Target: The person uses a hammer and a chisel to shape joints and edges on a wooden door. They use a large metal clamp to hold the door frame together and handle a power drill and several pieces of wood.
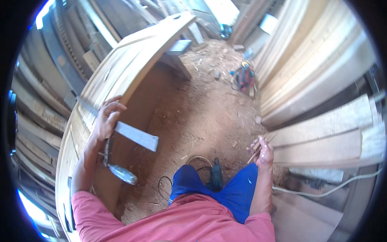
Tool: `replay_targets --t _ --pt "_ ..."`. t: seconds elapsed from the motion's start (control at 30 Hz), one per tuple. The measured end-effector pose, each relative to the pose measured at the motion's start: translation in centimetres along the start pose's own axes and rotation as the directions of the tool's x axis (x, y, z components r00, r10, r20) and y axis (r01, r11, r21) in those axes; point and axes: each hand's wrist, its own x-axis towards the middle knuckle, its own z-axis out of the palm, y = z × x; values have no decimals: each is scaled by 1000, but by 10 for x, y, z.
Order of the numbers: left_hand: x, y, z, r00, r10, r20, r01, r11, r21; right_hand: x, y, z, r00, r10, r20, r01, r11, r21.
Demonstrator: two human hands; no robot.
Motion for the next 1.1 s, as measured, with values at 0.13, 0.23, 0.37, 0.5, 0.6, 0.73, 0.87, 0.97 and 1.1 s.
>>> replay_targets --t 0.13,0.23,0.37,0.5,0.6,0.73,0.87,0.97,1.1 --pt "-16 -1 -5 998 -64 23 64 998 30 38 -27 157 947 34 321 51 966 -253" --pt "-23 7 -12 995 -99 26 96 992 84 79 -29 281 770 220 599 6 936 -352" --pt "-20 10 -3 995 -92 -28 93 996 13 84 -3 471 835 201 512 86 872 -482" --pt "-11 13 0 997 -72 -35 73 997 7 98 3 547 828 -33 559 433 671 -602" --pt "-10 9 2 996 -82 -38 82 996 21 125 31 498 728 -165 665 650 475 -593" --pt "-22 -2 -8 996 -66 -61 68 997 39 62 25 361 646 191 739 462 673 -577" --pt "-26 0 -13 996 -84 -34 85 995 52 52 22 191 817 68 573 451 544 -708" --pt "-22 0 -11 997 -63 -38 66 996 61 62 24 22 966 -56 252 255 368 -894" --pt "13 15 8 997 74 -15 -74 997 -4 20 26 -211 980 -198 1 -58 -290 -955"
